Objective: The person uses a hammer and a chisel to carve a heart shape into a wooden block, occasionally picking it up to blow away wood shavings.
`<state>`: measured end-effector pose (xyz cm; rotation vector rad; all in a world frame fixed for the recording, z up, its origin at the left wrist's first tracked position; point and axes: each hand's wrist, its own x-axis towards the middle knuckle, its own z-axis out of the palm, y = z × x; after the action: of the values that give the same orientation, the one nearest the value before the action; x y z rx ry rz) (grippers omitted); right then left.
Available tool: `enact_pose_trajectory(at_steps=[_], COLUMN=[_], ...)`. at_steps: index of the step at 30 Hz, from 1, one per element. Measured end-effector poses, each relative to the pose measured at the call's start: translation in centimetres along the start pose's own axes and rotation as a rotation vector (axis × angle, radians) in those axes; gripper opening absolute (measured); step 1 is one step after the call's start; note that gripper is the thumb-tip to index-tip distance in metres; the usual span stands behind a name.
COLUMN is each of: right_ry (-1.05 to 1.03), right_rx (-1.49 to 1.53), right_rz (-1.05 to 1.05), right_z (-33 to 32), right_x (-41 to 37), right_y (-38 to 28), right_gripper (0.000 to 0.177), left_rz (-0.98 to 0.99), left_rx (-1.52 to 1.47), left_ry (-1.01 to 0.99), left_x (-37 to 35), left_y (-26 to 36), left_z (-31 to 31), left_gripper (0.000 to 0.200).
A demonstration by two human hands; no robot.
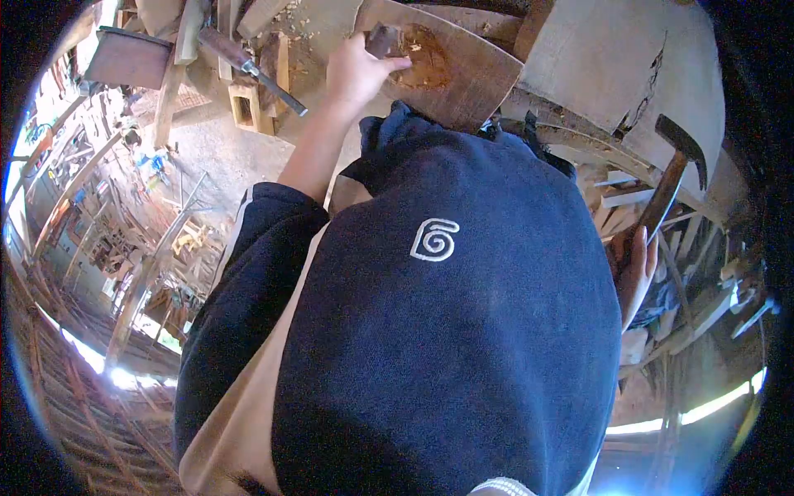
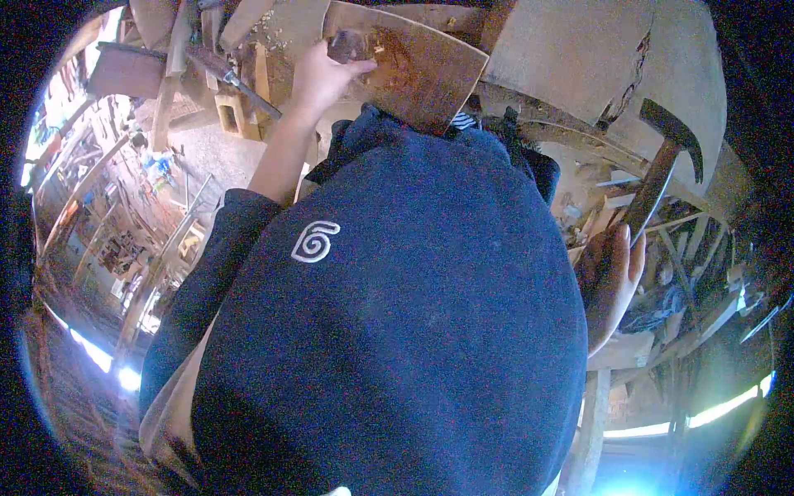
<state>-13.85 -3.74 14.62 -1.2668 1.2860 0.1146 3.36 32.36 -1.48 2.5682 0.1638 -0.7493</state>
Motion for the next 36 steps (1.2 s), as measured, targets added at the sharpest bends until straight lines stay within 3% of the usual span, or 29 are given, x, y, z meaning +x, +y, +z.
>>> enact_pose_trajectory(at_steps=[4,8,10,14,16,23,25,29,31,32,36], right_ry=[-0.039,-0.056,-0.072,-0.145,-0.145,-0.125,-0.097,-0.084,-0.072,-0.106,-0.135], right_rx=[-0.019,-0.066,-0.036,0.022,0.015,0.006,-0.009,0.019,0.018,0.041,0.041], right_rz=[-0.013,-0.006,-0.013,-0.001,0.007,0.034,0.024,0.037,0.046,0.069,0.093], right_z=[0.2,-0.3,-0.4,0.2,0.3,0.0,-0.1,-0.3,-0.5,-0.8,-0.2], right_x=[0.1,1.0,1.3,1.0,1.1,1.4,1.4,1.3,1.4,1.5,1.3], right_y=[-0.3,0.3,0.7,1.1,1.3,1.8,1.9,1.8,2.0,2.1,2.1], right_gripper=[0.013,0.012,0.01,0.008,0.008,0.012,0.012,0.012,0.012,0.012,0.013], left_rz=[-0.056,0.03,0.032,0.067,0.025,0.02,-0.07,0.009,0.082,0.154,0.088], left_rx=[-0.299,-0.173,0.129,-0.071,-0.217,-0.235,-0.406,-0.311,-0.158,-0.129,-0.033], left_ry=[-0.078,-0.007,0.127,0.213,0.095,0.029,-0.046,-0.014,0.13,0.156,0.26], left_x=[0.1,-0.9,-1.3,-0.6,-1.0,-1.2,-1.3,-1.4,-2.3,-1.2,-1.9], left_y=[-1.3,0.4,1.4,0.2,0.4,0.3,-0.1,-0.7,1.7,0.0,4.2], left_z=[-0.3,0.1,0.8,1.3,0.7,-0.1,-0.4,0.1,-0.2,1.3,1.3], left_gripper=[0.046,0.052,0.053,0.053,0.049,0.035,0.032,0.032,0.047,0.062,0.073])
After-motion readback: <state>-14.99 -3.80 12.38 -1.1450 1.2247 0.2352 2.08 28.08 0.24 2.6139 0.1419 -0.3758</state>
